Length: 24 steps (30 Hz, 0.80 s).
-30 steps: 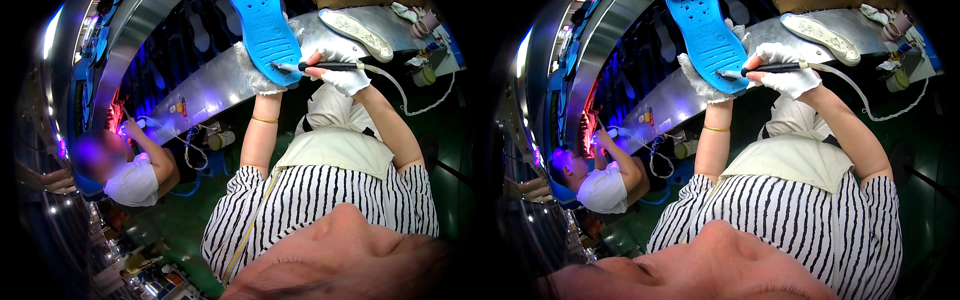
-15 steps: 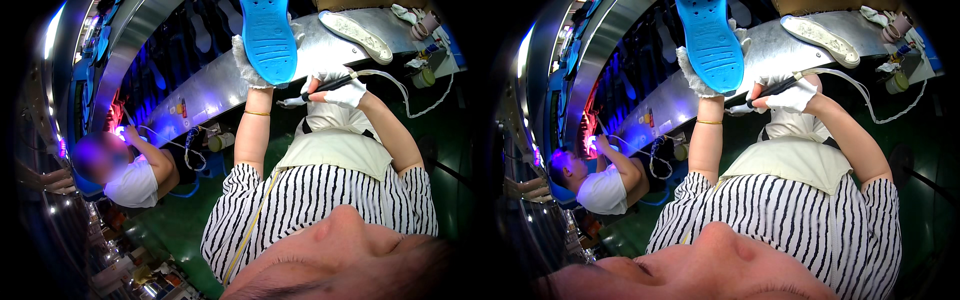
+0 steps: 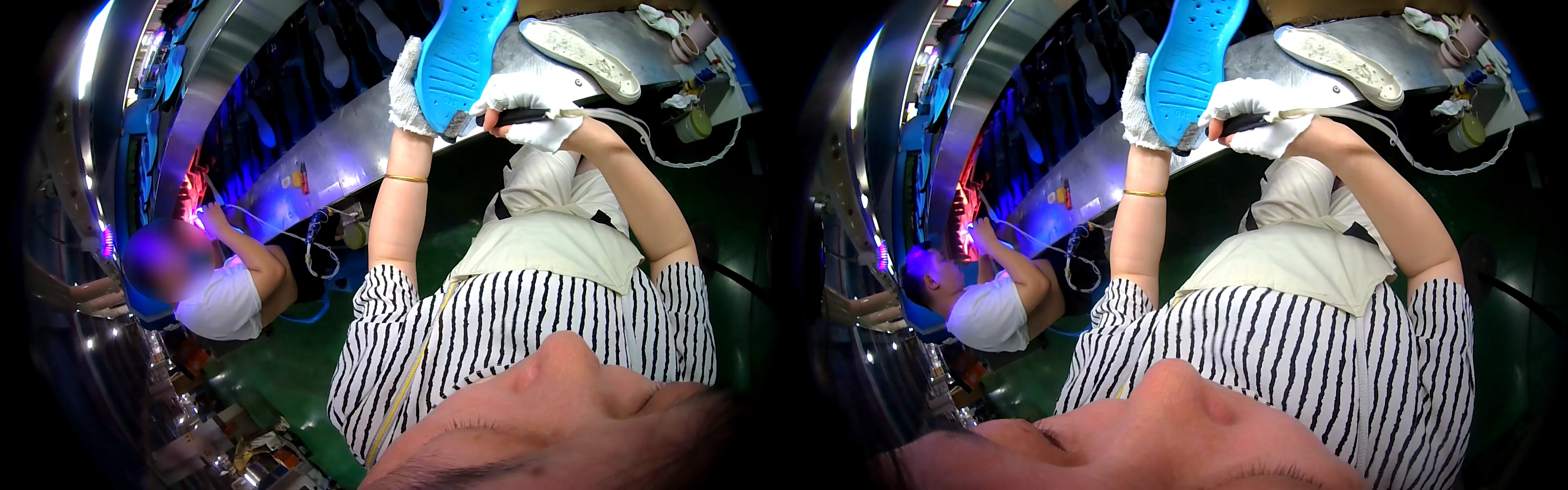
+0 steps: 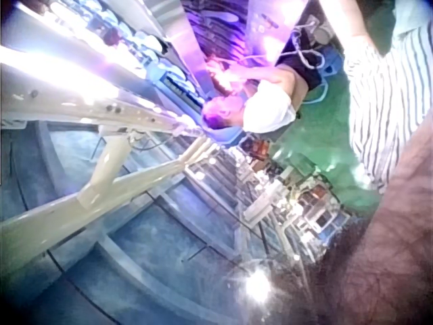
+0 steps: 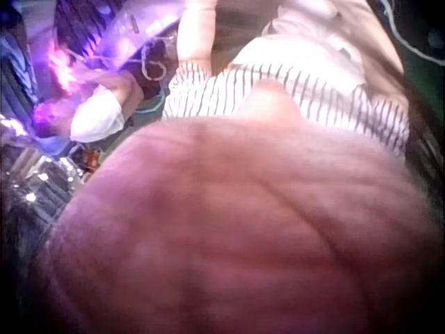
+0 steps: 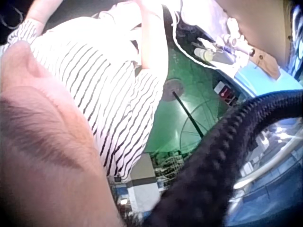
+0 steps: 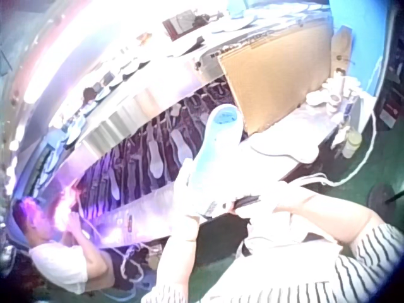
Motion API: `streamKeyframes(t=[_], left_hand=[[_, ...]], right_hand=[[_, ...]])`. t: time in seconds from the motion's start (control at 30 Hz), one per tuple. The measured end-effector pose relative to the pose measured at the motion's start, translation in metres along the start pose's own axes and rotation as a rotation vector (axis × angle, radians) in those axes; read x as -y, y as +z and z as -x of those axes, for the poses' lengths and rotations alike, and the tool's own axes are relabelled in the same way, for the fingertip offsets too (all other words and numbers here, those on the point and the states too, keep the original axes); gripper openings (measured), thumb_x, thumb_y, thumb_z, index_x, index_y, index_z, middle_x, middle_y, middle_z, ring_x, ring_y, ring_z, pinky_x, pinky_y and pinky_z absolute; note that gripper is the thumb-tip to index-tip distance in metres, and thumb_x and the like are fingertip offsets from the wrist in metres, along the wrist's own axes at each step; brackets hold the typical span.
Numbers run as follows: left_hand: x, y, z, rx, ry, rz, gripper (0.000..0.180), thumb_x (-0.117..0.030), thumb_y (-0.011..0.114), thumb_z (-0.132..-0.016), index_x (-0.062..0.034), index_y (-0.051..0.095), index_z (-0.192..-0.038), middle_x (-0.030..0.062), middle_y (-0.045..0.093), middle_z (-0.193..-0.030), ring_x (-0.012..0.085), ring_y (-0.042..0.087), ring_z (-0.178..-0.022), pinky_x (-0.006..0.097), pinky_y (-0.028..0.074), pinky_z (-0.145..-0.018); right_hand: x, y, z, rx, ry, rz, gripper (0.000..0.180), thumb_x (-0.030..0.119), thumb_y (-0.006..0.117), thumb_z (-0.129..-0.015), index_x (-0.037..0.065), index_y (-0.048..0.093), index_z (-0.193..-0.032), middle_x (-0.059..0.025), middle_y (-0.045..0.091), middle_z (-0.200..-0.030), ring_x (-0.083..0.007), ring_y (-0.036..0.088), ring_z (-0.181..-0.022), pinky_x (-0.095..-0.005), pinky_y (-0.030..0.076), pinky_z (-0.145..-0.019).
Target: The person, wearing white gloves, uses a handheld applicator brush to apply a liquid substance across the bottom surface of blue shoe outsoles, then places each outsole onto a moving conveyor belt.
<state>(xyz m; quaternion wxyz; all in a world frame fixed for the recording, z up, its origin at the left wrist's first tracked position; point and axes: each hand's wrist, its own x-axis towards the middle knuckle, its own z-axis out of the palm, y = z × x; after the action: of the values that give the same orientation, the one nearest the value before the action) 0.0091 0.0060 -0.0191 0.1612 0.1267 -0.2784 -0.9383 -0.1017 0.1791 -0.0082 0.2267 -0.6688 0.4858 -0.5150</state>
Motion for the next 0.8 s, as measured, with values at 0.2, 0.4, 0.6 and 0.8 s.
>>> streamKeyframes(t=[0.2, 0.4, 0.6, 0.8], left_hand=[[-0.004, 0.001, -0.003, -0.086, -0.113, -0.267, 0.033, -0.031, 0.059, -0.086, -0.0008, 0.063, -0.098, 0.0143, 0.066, -0.091, 0.0239, 0.065, -0.076, 0.035, 0.055, -0.071], [-0.006, 0.008, -0.008, -0.108, -0.226, -0.423, 0.034, -0.033, 0.061, -0.086, -0.0015, 0.064, -0.097, 0.0135, 0.066, -0.088, 0.0224, 0.065, -0.074, 0.033, 0.055, -0.068], [-0.005, 0.015, -0.006, -0.129, -0.217, -0.543, 0.034, -0.032, 0.061, -0.086, -0.0011, 0.064, -0.098, 0.0131, 0.066, -0.088, 0.0214, 0.065, -0.074, 0.032, 0.055, -0.069], [-0.009, 0.017, -0.005, -0.107, -0.22, -0.456, 0.034, -0.032, 0.062, -0.085, -0.0016, 0.062, -0.101, 0.0133, 0.066, -0.087, 0.0222, 0.066, -0.071, 0.033, 0.057, -0.064]], right_hand=[[0.014, -0.015, -0.012, 0.097, 0.345, -0.091, 0.011, -0.005, 0.064, -0.064, 0.002, 0.063, -0.073, -0.0061, 0.063, -0.073, -0.0148, 0.061, -0.07, -0.0271, 0.05, -0.066], [0.018, -0.02, -0.016, 0.072, 0.316, 0.019, 0.011, -0.003, 0.065, -0.064, 0.003, 0.062, -0.073, -0.0056, 0.063, -0.077, -0.016, 0.06, -0.075, -0.0279, 0.049, -0.068], [0.011, -0.041, -0.007, 0.101, 0.425, -0.013, 0.011, -0.005, 0.063, -0.066, 0.001, 0.063, -0.075, -0.0064, 0.064, -0.073, -0.0147, 0.062, -0.07, -0.026, 0.051, -0.067], [0.013, -0.049, -0.006, 0.063, 0.352, 0.161, 0.012, -0.005, 0.065, -0.066, 0.002, 0.063, -0.076, -0.006, 0.063, -0.074, -0.0146, 0.06, -0.073, -0.0277, 0.049, -0.066]])
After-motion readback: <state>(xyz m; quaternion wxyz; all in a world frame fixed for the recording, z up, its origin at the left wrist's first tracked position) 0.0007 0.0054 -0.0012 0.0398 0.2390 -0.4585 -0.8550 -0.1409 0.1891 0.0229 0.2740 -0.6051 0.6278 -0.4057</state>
